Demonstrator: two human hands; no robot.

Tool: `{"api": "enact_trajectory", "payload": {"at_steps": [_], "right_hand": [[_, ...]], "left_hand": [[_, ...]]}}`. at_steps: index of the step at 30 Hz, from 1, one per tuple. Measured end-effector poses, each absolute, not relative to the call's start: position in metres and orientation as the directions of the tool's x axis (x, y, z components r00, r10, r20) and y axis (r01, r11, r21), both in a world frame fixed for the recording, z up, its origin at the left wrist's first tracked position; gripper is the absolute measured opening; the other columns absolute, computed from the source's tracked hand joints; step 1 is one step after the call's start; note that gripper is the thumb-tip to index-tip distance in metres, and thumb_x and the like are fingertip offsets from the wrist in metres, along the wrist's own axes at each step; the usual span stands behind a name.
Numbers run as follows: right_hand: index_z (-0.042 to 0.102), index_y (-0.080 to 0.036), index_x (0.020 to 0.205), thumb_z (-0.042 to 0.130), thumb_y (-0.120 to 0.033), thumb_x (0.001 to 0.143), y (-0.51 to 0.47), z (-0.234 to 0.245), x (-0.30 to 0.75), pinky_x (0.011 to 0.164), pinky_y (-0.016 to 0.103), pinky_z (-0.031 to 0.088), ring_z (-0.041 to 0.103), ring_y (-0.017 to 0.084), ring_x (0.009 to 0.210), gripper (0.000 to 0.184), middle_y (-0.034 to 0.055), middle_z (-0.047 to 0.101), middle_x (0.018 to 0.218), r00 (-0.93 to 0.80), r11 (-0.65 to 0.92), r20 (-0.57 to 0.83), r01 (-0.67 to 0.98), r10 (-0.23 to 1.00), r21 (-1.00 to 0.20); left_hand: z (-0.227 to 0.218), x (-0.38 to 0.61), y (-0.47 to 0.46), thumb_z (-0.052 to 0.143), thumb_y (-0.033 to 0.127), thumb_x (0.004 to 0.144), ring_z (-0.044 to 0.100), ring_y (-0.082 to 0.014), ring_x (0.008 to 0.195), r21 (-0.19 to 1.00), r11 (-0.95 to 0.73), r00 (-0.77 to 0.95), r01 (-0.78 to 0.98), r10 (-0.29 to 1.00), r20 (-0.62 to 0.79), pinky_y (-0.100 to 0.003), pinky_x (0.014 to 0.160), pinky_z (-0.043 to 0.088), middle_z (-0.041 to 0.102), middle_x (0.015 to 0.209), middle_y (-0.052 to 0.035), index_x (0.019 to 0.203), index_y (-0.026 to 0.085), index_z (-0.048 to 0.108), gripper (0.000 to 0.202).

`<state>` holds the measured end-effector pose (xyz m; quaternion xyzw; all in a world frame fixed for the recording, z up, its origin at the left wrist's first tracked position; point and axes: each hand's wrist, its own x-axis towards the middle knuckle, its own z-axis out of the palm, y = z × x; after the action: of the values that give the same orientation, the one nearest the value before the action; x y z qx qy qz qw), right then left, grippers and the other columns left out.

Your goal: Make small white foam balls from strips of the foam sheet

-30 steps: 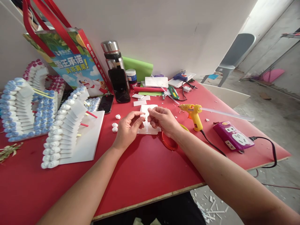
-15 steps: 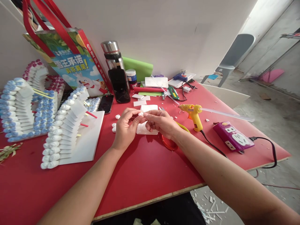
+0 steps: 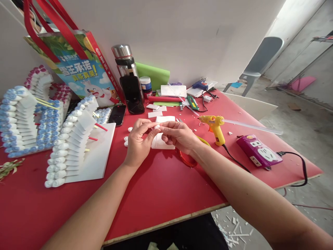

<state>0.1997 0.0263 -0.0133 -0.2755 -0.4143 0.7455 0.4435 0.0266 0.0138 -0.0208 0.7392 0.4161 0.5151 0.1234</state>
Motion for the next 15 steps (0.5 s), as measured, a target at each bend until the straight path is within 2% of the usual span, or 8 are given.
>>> {"api": "enact_trajectory", "payload": {"at_steps": [4, 15], "right_hand": [[0.074, -0.013, 0.088, 0.087, -0.038, 0.068, 0.0279, -0.0172, 0.1995, 0.046, 0.020, 0.031, 0.049, 0.006, 0.055, 0.034, -0.0016, 0.060, 0.069, -0.437, -0.234, -0.035, -0.410, 0.899, -0.882], [0.072, -0.014, 0.086, 0.084, -0.044, 0.070, 0.0278, -0.0196, 0.1996, 0.045, 0.020, 0.029, 0.045, 0.006, 0.051, 0.036, -0.0037, 0.055, 0.057, -0.412, -0.207, -0.051, -0.342, 0.910, -0.917]], "left_hand": [[-0.0205, 0.0264, 0.0134, 0.067, 0.033, 0.092, 0.062, -0.0147, 0.089, 0.573, -0.634, 0.142, 0.519, 0.725, 0.674, -0.027, 0.079, 0.050, 0.063, 0.096, -0.0034, 0.108, 0.024, 0.074, 0.020], [-0.0203, 0.0258, 0.0132, 0.070, 0.031, 0.089, 0.064, -0.0138, 0.085, 0.583, -0.631, 0.139, 0.512, 0.730, 0.669, -0.024, 0.075, 0.051, 0.068, 0.093, -0.0031, 0.103, 0.023, 0.076, 0.018]]}}
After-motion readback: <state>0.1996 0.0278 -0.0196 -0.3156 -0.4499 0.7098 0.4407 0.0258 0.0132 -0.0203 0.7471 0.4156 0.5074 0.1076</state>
